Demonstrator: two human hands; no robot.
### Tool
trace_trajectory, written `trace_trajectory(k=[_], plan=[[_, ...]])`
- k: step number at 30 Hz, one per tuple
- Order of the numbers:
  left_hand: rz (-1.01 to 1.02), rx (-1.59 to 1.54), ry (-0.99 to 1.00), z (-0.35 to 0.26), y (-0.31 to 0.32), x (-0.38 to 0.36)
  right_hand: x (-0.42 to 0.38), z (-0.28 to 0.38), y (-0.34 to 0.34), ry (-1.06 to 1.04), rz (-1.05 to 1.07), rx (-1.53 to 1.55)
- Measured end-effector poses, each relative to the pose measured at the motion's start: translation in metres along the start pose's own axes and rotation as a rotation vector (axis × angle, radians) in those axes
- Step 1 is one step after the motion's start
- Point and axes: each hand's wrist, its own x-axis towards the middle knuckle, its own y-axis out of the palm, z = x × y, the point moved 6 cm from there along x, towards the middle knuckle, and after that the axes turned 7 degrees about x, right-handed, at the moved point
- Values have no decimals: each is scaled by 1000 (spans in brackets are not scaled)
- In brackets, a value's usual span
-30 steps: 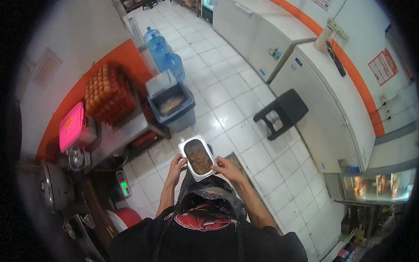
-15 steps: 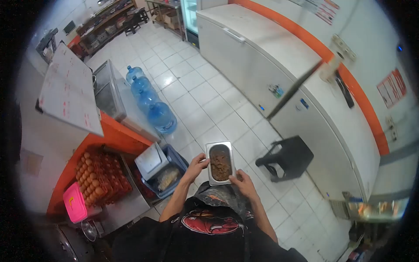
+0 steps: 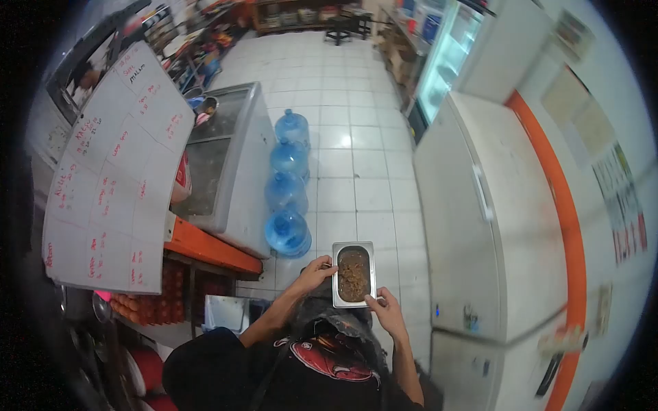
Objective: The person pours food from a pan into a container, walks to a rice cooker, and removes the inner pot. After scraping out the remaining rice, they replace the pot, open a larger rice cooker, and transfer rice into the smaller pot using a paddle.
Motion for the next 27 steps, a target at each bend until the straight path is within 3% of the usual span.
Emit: trace_trajectory(k=[5,9,12,19,23,27], plan=[[-52,-200,19,-36,-46,135,162,71,-9,50,123,63],[-104,-149,38,-76,-94,240,275,114,-10,146,165,117],[-142,-205,41,-100,-127,311,344,155,-5,160,99,210],[-214,-247,35,-147,-219,474,534,236,5,143,178,166],[-290,-249,-27,-152,-274,567,664,273,12,163,321,66],[-516,-352,-76,-176,-341,625,778,339,51,162,508,-2]])
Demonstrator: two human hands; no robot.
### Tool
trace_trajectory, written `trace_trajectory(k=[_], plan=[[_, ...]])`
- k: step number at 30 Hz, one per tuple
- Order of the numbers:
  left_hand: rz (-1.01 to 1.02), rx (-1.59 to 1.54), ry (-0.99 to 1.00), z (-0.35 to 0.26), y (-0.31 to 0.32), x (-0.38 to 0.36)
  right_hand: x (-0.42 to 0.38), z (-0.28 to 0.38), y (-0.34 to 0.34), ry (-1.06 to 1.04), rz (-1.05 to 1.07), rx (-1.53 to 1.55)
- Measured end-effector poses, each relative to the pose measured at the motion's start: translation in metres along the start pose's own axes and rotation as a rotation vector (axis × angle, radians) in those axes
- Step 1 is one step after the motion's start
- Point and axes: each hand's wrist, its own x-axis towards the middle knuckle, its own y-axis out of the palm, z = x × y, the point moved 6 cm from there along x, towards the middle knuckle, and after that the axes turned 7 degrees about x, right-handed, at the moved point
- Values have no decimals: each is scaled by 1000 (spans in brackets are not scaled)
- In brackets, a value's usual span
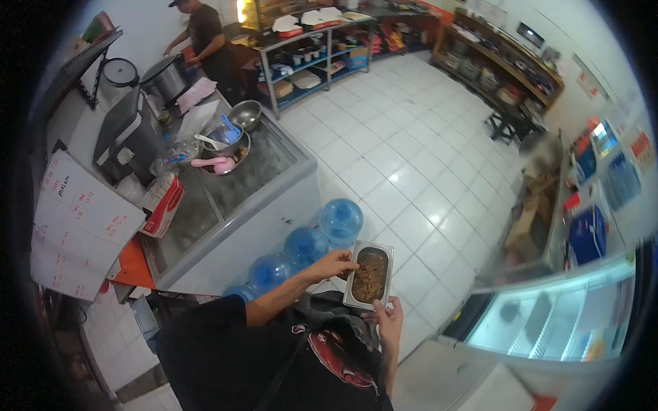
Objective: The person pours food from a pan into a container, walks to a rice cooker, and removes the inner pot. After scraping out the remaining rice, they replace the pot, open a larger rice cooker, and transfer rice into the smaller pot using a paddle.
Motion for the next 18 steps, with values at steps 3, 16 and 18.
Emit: trace_trajectory(k=[3,16,18], plan=[[-216,-106,10,-26,-21,57,89,58,-6,3,129,-98],[-574,-72,28,-110,-127,295,391,196,25,187,375,-277],[-616,-17,33,-140,-148,324,425,214,30,215,368,-246]])
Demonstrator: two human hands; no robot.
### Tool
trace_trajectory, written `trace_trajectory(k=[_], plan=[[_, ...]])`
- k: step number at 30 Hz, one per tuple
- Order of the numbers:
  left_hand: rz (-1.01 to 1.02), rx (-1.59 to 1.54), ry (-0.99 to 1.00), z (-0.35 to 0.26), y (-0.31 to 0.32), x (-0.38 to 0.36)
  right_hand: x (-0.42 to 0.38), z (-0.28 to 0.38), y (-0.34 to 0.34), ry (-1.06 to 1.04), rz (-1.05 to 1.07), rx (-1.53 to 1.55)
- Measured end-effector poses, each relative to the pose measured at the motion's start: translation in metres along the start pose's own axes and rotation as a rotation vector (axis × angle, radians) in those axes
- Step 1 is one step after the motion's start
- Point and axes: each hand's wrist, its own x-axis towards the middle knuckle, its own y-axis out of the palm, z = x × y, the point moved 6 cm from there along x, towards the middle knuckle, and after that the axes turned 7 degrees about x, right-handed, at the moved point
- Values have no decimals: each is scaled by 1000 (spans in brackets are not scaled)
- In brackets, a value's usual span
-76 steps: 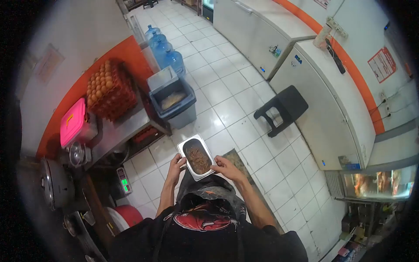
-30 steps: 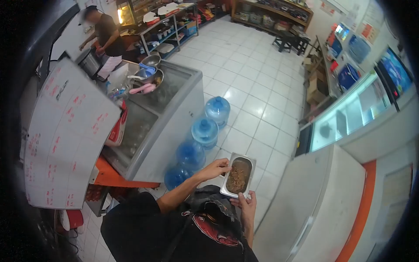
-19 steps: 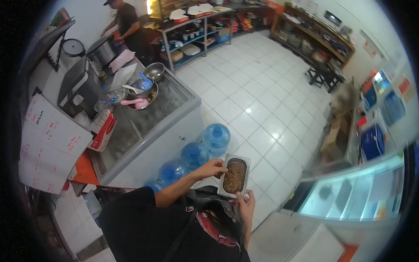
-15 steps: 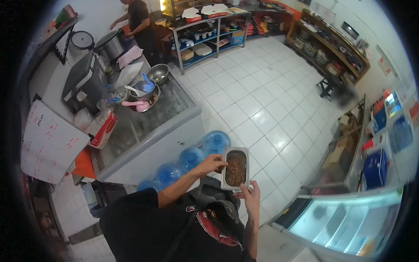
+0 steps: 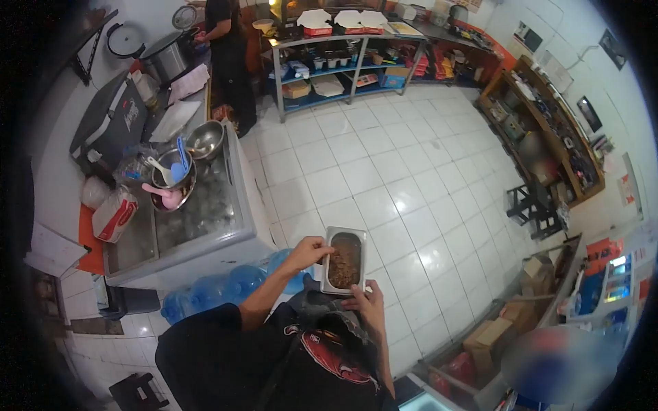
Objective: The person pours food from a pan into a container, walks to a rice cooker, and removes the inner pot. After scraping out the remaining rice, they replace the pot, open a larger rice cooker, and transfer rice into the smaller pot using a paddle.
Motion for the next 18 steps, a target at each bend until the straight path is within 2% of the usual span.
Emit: trace_trajectory(k=[2,4,8,11,13,18], plan=[[-27,66,33,-18,2,36,33,18,-14,28,39,13],[-7,-33,31,-24,9,75,72,37,-28,46,69,20],[-80,76,33,-49,-1,149,156,82,-37,-9,80,-21],[-104,105,-4,-52,-15,222,227,123,-35,-70,99,-64],[-133,89,-31,-56,-26,270,269,150,-36,10,89,-121],[-183,134,-52,-103,-71,359,394,212,-22,-50,155,-177]])
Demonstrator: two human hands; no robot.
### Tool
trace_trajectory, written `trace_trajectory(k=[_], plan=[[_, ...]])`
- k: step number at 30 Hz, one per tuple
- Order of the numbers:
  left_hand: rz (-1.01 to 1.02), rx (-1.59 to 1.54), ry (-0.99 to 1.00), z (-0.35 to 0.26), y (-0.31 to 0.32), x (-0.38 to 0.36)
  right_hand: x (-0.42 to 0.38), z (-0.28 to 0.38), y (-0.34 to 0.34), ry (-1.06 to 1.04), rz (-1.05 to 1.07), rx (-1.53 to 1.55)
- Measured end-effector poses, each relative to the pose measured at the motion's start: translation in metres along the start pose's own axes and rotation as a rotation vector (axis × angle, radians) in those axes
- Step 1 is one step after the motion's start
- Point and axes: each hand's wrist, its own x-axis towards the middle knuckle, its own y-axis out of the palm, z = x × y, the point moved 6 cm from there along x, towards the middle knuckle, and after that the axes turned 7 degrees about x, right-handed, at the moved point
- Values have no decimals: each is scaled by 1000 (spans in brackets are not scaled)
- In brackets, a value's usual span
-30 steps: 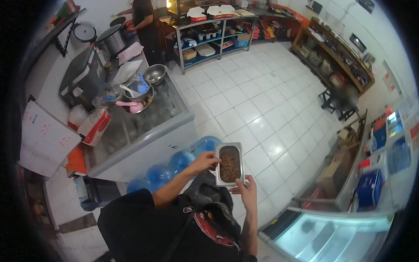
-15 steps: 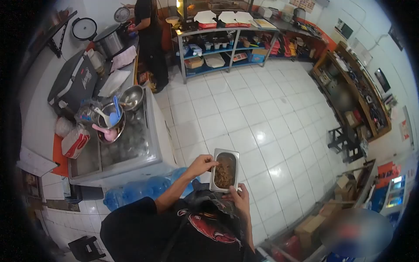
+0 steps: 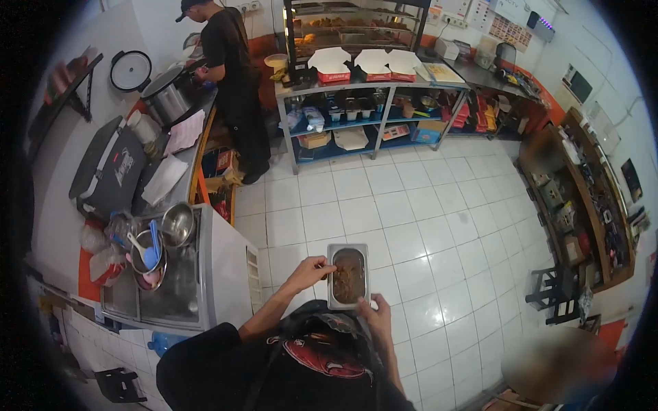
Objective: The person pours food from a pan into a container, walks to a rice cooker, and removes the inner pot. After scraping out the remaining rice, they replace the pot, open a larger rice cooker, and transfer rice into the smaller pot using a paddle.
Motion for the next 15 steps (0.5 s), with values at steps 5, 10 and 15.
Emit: trace_trajectory(k=[5,10,15], plan=[[-152,-297,3,-25,-40,76,115,66,15,-14,168,3],[-219,-394,-60,-32,-84,159,221,103,45,47,247,85],[-251,-431,-72,-38,-139,257,307,151,84,234,274,63]])
